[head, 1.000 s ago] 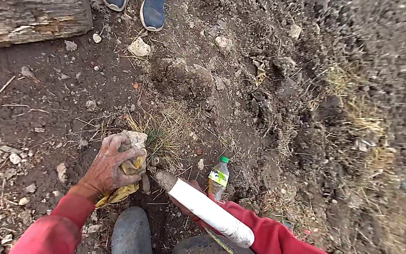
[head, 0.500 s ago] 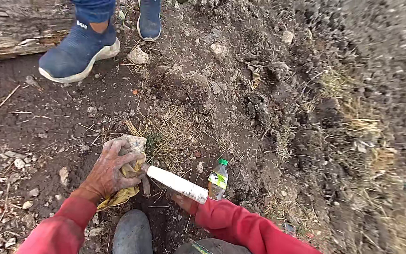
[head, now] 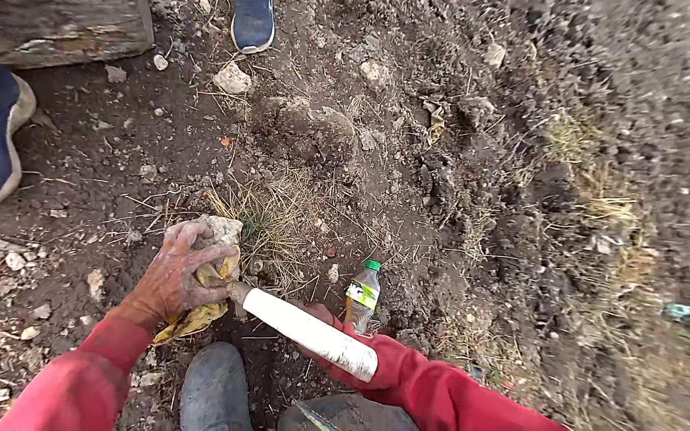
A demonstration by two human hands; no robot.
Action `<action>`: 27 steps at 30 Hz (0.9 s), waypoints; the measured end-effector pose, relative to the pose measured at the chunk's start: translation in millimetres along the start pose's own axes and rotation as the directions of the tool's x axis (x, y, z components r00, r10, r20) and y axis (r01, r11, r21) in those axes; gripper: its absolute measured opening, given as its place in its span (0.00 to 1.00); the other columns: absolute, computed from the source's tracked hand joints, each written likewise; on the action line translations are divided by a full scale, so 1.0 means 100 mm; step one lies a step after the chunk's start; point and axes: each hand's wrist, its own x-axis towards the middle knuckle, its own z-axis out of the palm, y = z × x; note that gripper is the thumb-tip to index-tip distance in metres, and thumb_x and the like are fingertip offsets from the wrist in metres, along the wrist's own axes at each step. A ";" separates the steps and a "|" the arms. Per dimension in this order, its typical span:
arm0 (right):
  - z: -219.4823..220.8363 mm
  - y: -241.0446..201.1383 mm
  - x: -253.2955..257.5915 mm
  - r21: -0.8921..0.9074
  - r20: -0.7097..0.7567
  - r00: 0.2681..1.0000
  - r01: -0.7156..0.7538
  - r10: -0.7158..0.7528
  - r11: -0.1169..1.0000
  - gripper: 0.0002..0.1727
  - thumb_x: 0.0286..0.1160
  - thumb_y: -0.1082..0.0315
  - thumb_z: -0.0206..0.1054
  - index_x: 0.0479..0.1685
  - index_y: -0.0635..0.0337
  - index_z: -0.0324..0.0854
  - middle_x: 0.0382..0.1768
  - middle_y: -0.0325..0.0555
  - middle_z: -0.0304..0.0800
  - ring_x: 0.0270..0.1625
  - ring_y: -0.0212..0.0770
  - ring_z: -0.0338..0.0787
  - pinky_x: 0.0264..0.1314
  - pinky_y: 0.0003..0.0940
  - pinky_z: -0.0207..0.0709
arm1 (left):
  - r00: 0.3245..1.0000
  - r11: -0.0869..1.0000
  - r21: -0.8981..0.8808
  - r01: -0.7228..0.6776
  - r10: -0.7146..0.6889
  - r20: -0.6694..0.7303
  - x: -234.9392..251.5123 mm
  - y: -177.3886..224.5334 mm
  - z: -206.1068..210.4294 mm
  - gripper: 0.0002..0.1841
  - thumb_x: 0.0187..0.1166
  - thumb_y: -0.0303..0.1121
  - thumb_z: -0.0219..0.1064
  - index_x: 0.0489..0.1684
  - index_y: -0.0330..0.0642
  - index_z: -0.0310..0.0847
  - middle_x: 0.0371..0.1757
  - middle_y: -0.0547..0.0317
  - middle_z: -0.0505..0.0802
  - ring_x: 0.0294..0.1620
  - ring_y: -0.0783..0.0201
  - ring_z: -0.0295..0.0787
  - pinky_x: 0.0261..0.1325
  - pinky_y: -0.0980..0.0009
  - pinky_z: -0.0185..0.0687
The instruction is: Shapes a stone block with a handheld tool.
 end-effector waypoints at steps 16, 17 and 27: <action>-0.14 -0.11 0.10 0.084 -0.084 0.996 0.017 -0.010 0.996 0.15 0.71 0.67 0.69 0.44 0.75 0.87 0.31 0.64 0.93 0.33 0.53 0.95 0.39 0.47 0.88 | 0.999 0.999 0.018 0.039 -0.039 0.025 0.02 0.02 -0.01 0.37 0.42 0.70 0.77 0.61 0.74 0.91 0.71 0.52 0.81 0.80 0.42 0.67 0.71 0.43 0.74; -0.14 -0.04 0.10 0.016 0.156 0.980 -0.130 0.126 0.991 0.21 0.76 0.63 0.69 0.62 0.71 0.83 0.43 0.66 0.94 0.46 0.61 0.96 0.52 0.58 0.86 | 0.999 0.999 0.030 0.032 -0.033 0.021 0.03 0.02 -0.01 0.37 0.42 0.71 0.78 0.60 0.74 0.91 0.71 0.53 0.81 0.80 0.43 0.67 0.71 0.44 0.74; -0.28 -0.26 0.14 0.134 0.085 0.987 -0.148 0.138 0.980 0.16 0.78 0.69 0.67 0.51 0.77 0.86 0.39 0.67 0.94 0.42 0.58 0.95 0.53 0.55 0.86 | 0.997 0.998 0.012 0.061 -0.061 0.042 0.00 0.03 -0.02 0.38 0.41 0.68 0.78 0.63 0.74 0.90 0.73 0.50 0.79 0.82 0.40 0.64 0.72 0.41 0.72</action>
